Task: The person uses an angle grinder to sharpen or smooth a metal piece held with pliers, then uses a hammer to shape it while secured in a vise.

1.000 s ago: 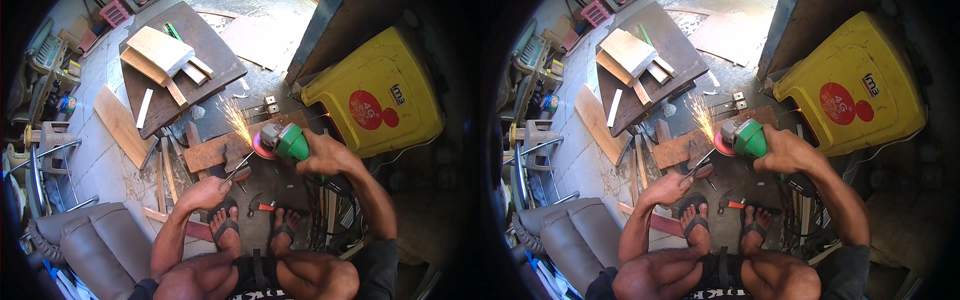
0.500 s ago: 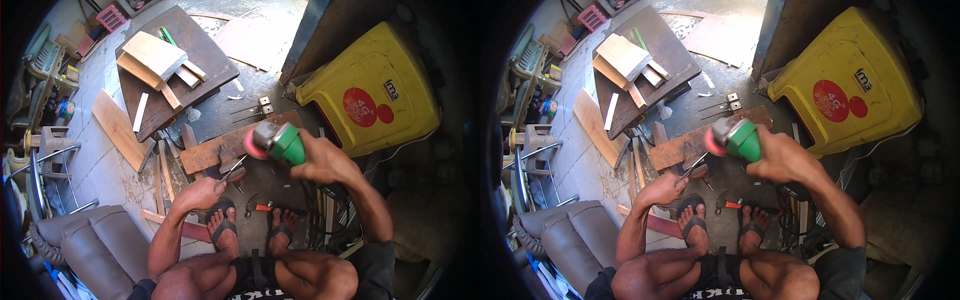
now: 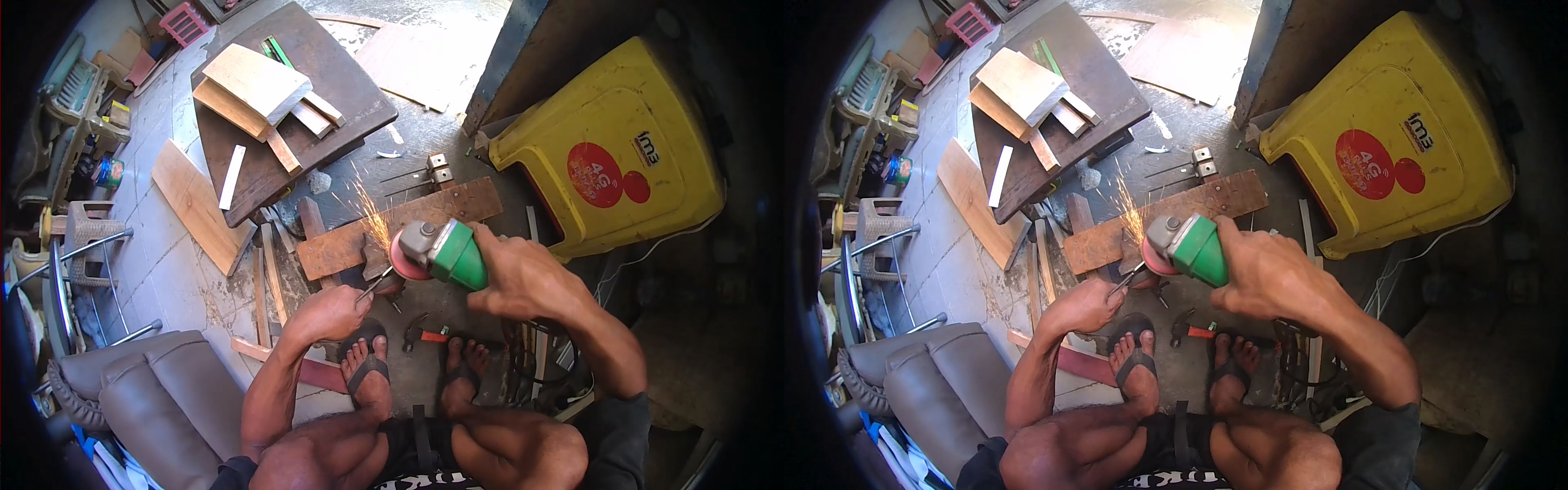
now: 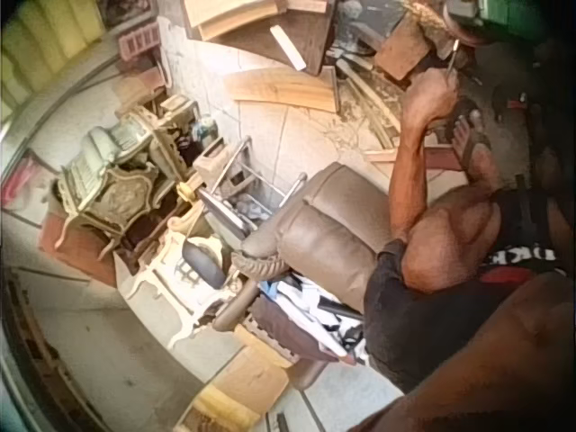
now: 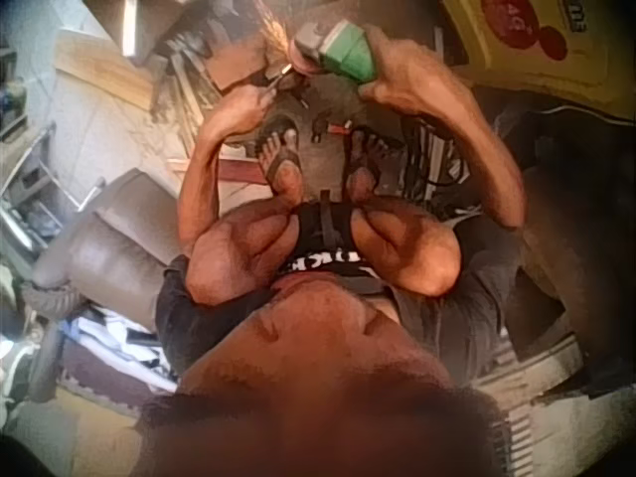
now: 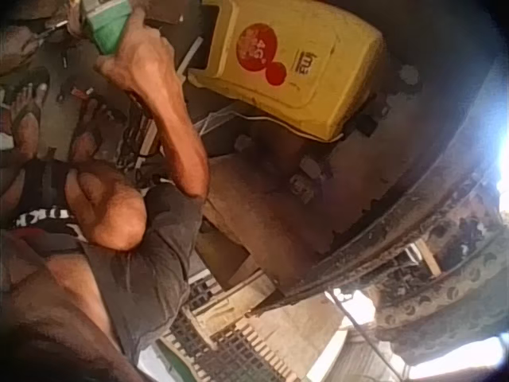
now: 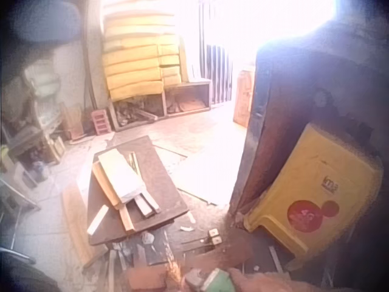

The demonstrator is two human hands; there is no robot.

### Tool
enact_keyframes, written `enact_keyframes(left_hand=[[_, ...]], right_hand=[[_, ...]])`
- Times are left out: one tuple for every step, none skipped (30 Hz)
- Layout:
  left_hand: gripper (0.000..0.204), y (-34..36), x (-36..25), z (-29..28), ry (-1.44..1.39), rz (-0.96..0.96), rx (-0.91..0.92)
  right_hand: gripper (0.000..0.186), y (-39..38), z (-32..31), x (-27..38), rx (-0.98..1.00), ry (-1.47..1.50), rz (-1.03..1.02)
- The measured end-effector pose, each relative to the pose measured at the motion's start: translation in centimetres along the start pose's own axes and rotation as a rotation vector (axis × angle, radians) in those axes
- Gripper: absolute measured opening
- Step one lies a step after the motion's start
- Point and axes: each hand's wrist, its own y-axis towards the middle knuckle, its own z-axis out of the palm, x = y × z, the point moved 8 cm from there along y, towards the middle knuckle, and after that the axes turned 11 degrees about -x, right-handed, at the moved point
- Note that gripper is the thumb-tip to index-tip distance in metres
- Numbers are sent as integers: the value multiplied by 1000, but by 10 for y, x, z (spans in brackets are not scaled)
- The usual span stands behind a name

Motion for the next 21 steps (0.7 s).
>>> enact_keyframes(left_hand=[[47,0,1,-1,2,-5,1],[47,-1,2,-1,4,-11,1],[47,-1,3,-2,16,-7,4],[47,0,3,-1,26,2,7],[47,0,3,-1,36,10,11],[47,0,3,-2,38,10,9],[47,-1,1,-3,39,13,8],[47,-1,1,-4,41,14,5],[47,-1,2,-4,37,21,-1],[47,1,2,-1,31,36,-6],[47,2,3,0,27,45,-11],[47,3,2,0,28,42,-4],[47,2,2,-1,33,34,3],[47,2,2,-2,37,28,10],[47,2,1,-3,42,28,15],[47,1,0,-4,47,24,18],[47,0,-1,-4,52,21,23],[47,0,-1,-4,49,29,9],[47,1,1,-4,46,36,-4],[47,1,1,-4,43,44,-16],[47,1,0,-4,45,41,-10]], right_hand=[[71,3,0,-5,7,16,22],[73,6,1,-10,15,33,44],[74,9,3,-16,21,55,73],[75,11,3,-23,25,73,105],[76,13,5,-30,30,92,137],[76,16,6,-35,24,123,144],[77,18,6,-41,17,152,154],[77,20,8,-47,10,182,160],[78,24,13,-55,0,220,144],[79,26,18,-68,-14,255,133],[80,29,22,-76,-25,292,119],[81,30,24,-84,-20,295,136],[82,33,27,-89,-14,302,150],[83,33,30,-93,-9,309,165],[83,32,31,-97,-12,306,182],[83,32,33,-100,-14,303,196],[83,30,34,-102,-17,300,211],[83,29,31,-100,-39,301,194],[82,27,28,-94,-60,302,178],[82,24,24,-89,-82,303,164],[82,20,21,-81,-89,303,144]])
